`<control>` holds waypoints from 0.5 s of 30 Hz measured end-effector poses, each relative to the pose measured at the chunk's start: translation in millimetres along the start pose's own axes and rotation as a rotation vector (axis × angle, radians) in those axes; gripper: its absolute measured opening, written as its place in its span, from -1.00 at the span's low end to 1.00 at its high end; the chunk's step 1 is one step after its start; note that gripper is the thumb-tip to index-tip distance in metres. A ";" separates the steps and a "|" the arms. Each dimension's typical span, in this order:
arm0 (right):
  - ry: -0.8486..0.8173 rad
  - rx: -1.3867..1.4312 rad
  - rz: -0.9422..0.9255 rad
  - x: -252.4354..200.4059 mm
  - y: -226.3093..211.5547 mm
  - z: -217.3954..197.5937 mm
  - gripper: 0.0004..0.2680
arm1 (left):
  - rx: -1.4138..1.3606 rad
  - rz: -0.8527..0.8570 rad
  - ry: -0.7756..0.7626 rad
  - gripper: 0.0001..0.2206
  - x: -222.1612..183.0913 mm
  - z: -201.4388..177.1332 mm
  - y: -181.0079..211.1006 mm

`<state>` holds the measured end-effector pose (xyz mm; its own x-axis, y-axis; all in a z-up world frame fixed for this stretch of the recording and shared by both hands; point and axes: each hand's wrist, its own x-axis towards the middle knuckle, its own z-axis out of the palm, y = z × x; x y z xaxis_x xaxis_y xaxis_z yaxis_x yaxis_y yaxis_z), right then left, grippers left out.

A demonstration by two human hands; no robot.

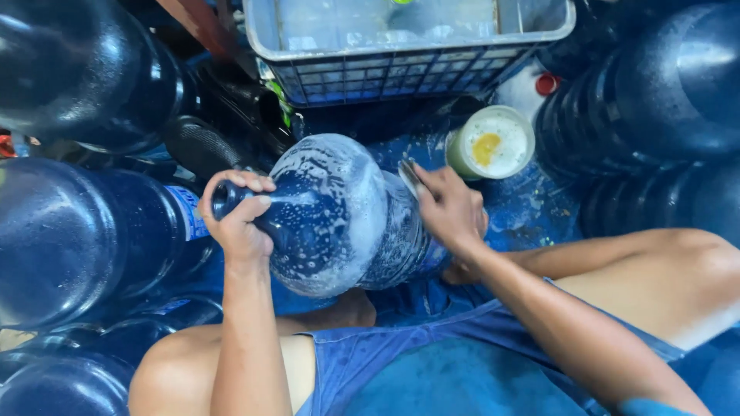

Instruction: A person is manually scrubbing a large plastic water jug with a sponge and soapy water in a wet area.

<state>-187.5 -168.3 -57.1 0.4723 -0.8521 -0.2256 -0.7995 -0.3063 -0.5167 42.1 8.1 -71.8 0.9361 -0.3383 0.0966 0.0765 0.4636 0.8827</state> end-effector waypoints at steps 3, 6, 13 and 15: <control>-0.078 0.151 0.083 45.3 24.2 41.6 -0.73 | 0.020 0.015 -0.039 -0.63 4.0 7.0 1.6; 0.026 0.442 -0.182 16.7 1.4 31.2 -0.69 | 0.045 0.008 0.080 -0.67 4.8 12.1 -1.3; 0.394 0.275 -0.509 -16.0 4.8 39.4 -0.64 | 0.109 -0.069 0.699 -0.70 17.3 9.6 -10.2; 0.441 0.267 -0.501 -23.7 -19.1 44.2 -0.64 | 0.146 -0.114 0.814 -0.64 21.3 13.1 -20.0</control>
<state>-167.1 -123.4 -78.4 0.5194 -0.7459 0.4170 -0.3814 -0.6390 -0.6680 55.9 -19.1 -81.4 0.8854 0.3468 -0.3096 0.1925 0.3326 0.9232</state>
